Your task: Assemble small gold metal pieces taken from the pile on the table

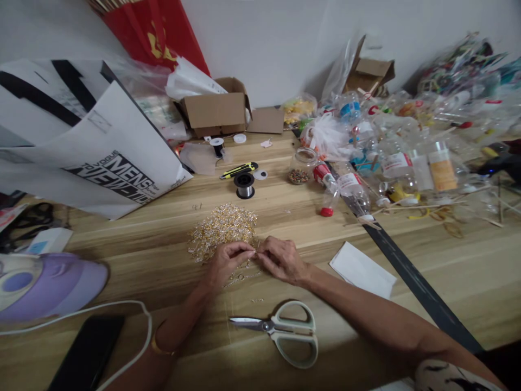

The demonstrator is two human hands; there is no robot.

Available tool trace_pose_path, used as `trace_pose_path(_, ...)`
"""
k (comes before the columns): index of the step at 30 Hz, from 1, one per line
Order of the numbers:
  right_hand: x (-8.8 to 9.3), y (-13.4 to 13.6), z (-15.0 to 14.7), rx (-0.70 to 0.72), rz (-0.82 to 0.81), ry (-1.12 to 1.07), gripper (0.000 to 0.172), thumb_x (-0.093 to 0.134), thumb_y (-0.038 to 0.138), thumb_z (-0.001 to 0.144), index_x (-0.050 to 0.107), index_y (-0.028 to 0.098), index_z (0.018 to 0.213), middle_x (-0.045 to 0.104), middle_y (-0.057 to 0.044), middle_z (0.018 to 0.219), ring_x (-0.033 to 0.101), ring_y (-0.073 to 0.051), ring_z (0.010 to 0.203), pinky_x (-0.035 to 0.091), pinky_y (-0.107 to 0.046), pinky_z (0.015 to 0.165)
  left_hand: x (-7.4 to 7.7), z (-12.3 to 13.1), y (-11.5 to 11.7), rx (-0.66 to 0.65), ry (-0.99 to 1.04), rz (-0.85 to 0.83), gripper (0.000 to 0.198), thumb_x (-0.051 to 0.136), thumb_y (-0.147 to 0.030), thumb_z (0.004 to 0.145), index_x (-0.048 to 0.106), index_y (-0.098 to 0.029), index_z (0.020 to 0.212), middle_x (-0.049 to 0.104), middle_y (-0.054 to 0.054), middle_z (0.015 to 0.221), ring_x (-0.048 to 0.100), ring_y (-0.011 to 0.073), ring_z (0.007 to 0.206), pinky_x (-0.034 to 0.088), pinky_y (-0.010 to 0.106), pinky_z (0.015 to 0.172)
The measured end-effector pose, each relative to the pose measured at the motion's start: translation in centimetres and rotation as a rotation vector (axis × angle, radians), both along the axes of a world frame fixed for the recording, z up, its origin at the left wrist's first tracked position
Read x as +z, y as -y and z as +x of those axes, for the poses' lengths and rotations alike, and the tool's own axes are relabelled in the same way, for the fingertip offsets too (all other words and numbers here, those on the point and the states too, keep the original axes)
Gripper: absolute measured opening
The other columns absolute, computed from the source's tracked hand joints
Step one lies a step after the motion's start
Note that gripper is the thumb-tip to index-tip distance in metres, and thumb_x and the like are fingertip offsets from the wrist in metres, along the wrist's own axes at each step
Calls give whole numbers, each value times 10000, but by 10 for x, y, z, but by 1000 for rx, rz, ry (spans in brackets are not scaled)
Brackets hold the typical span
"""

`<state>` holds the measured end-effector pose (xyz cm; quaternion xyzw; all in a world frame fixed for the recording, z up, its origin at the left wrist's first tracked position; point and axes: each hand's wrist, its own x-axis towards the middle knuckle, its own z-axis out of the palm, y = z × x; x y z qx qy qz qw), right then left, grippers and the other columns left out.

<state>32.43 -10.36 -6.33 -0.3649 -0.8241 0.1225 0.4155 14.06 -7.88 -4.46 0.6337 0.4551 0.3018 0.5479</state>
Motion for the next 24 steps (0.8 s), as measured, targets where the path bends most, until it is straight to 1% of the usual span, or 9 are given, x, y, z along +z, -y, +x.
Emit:
trace_pose_path(9, 0, 0, 0, -2, -1, 13, 58, 462, 208, 873, 499, 184, 836, 535, -7, 667, 486, -114, 570, 365, -218, 532, 0, 0, 0, -5, -5, 1, 159, 631, -295, 714, 673, -141, 713, 672, 28, 708, 582, 153, 690, 448, 238, 657)
trace_pose_path(15, 1, 1, 0, -2, -9, 18, 57, 459, 205, 869, 494, 183, 830, 539, -13, 678, 488, -118, 576, 365, -224, 534, -1, 0, 0, 2, 2, -7, 145, 637, -277, 712, 679, -138, 723, 680, 30, 719, 592, 153, 695, 453, 239, 664)
trace_pose_path(24, -1, 1, 0, -3, -3, 6, 59, 455, 207, 872, 493, 184, 834, 534, -9, 676, 483, -112, 568, 360, -218, 526, -2, -1, 0, 1, -7, 17, 149, 635, -285, 719, 681, -143, 721, 680, 29, 717, 592, 155, 693, 452, 237, 658)
